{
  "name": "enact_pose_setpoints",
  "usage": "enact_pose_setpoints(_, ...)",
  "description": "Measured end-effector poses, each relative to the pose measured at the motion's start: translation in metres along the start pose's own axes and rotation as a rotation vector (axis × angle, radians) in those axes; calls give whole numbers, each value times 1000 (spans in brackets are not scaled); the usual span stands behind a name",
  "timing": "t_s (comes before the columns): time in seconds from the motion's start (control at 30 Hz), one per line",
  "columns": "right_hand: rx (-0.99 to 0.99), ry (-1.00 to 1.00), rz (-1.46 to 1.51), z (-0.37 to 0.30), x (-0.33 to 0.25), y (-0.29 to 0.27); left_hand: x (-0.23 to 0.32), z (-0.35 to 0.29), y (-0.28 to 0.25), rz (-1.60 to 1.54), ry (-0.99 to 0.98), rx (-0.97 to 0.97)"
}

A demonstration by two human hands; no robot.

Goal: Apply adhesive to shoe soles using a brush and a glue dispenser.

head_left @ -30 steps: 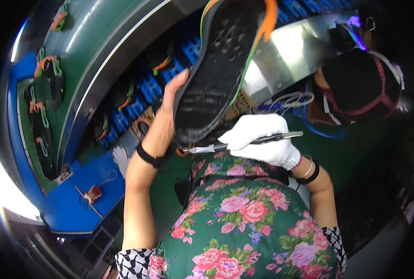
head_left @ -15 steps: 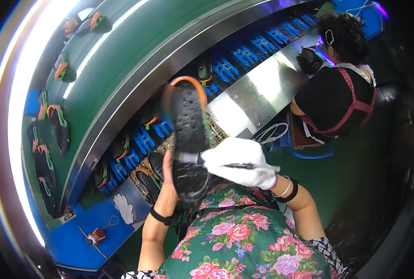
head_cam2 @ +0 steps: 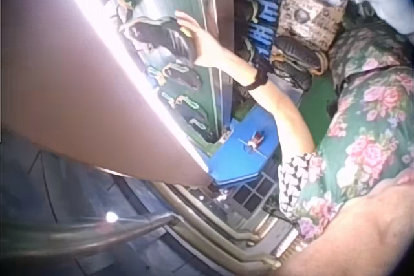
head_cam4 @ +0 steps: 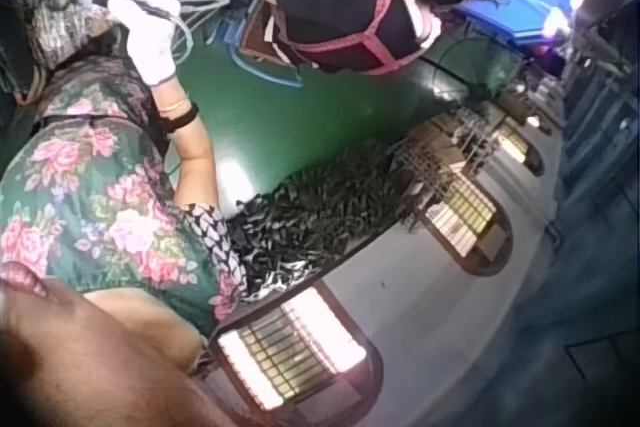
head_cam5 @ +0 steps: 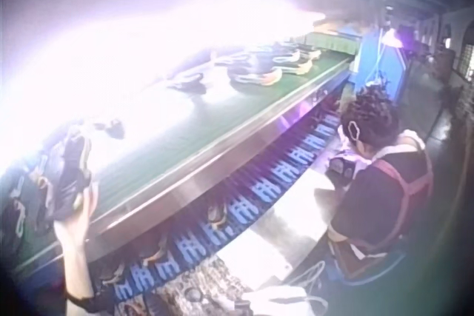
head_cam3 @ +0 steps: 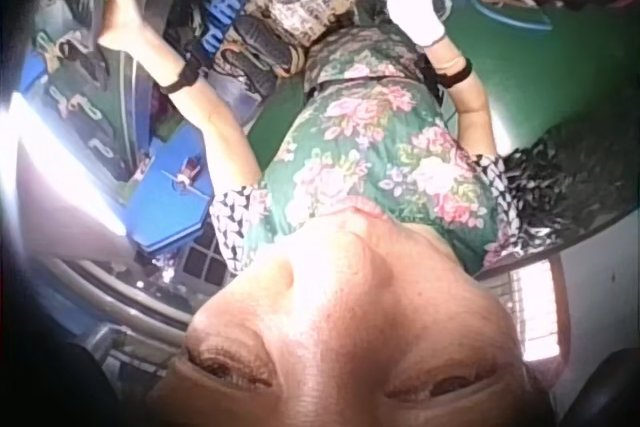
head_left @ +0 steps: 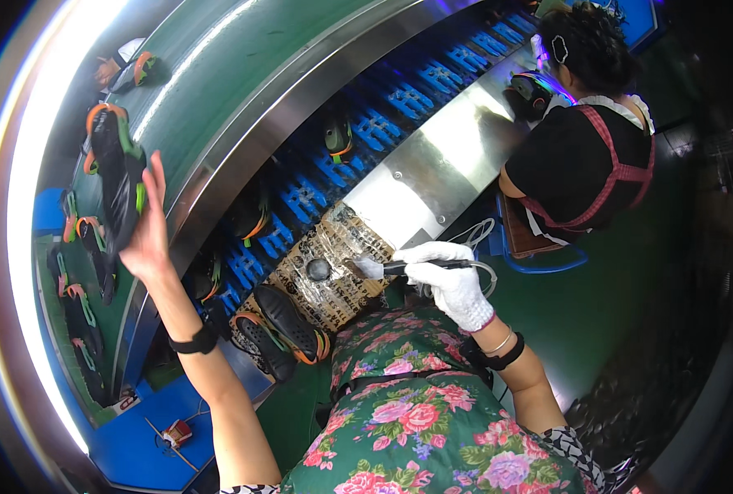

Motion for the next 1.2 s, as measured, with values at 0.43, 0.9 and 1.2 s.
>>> enact_pose_setpoints(0.43, 140, 53, -139, -10, 11, -15, 5, -95, -136, 824, 115, 215)
enact_pose_setpoints(0.9, -88, 56, -175, 19, 32, 21, -21, -235, -374, 2323, 312, 1131)
enact_pose_setpoints(1.2, -86, 53, -206, 8, 32, 22, 3, -237, -367, 1582, 465, 899)
Point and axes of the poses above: each hand's wrist, its own z-axis towards the middle knuckle, its own y-axis out of the palm, x = y × z, the point moved 4 cm from there along z, towards the middle knuckle, and after that the axes turned 14 degrees about x, right-handed, at the moved point
